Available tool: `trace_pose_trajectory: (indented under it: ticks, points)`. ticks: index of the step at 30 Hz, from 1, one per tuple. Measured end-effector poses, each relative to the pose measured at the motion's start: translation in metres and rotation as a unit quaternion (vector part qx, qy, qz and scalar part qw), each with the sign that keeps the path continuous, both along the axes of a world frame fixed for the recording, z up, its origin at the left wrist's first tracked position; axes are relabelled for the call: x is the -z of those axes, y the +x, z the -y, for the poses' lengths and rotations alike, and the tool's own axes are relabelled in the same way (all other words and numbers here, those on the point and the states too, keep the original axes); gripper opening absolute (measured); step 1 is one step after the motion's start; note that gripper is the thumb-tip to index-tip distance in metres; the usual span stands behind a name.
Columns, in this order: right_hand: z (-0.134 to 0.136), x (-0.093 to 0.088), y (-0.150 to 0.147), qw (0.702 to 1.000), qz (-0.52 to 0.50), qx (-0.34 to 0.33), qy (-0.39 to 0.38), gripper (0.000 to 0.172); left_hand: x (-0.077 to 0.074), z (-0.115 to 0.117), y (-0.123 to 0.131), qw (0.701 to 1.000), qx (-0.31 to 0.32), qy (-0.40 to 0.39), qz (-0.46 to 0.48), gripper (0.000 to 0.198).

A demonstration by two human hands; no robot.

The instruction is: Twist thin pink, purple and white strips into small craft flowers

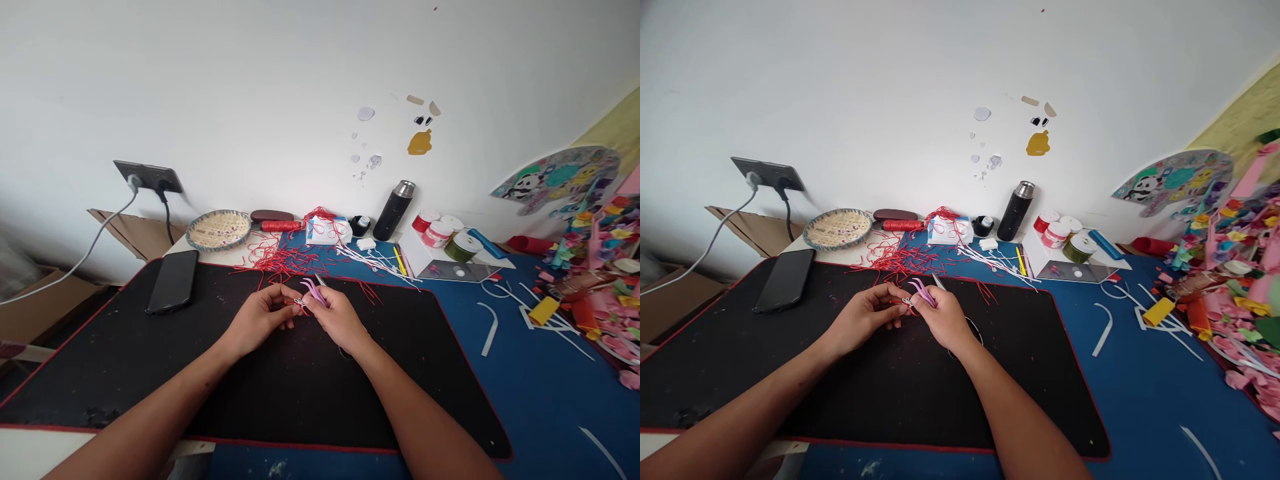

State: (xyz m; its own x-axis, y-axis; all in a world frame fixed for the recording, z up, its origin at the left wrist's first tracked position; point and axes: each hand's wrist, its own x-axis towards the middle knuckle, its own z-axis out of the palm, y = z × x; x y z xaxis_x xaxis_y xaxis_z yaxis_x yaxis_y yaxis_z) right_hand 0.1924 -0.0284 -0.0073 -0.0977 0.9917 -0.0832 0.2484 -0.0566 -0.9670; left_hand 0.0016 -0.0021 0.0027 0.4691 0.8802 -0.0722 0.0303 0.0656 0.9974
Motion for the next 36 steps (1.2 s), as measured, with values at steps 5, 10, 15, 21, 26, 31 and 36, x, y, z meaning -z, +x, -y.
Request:
trace_pose_trajectory:
  ticks: [5,10,15,21,26,31,36]
  points:
    - [0.000,0.000,-0.001,1.000,0.001,0.005,0.010,0.030,0.001,-0.001,0.000,1.000,0.004,-0.002,0.001,0.032]
    - [-0.001,-0.001,0.000,1.000,-0.009,0.014,0.026,0.033,0.003,-0.006,-0.002,0.998,-0.038,-0.018,0.036,0.036]
    - [-0.002,-0.001,0.001,0.997,-0.007,0.043,0.056,0.039,0.004,-0.011,-0.003,0.991,-0.099,-0.038,0.087,0.039]
    - [-0.003,0.004,0.001,0.997,0.017,0.038,0.069,0.046,0.005,-0.013,-0.004,0.979,-0.126,-0.073,0.141,0.044]
    - [-0.003,0.003,-0.001,0.996,0.039,0.033,0.073,0.047,0.007,-0.014,-0.006,0.971,-0.135,-0.095,0.171,0.043]
    - [-0.002,0.002,-0.002,0.996,0.043,0.031,0.074,0.046,0.009,-0.015,-0.006,0.966,-0.133,-0.114,0.188,0.041]
    - [-0.003,0.004,-0.002,0.997,0.040,0.027,0.064,0.047,0.008,-0.015,-0.005,0.966,-0.144,-0.114,0.181,0.043]
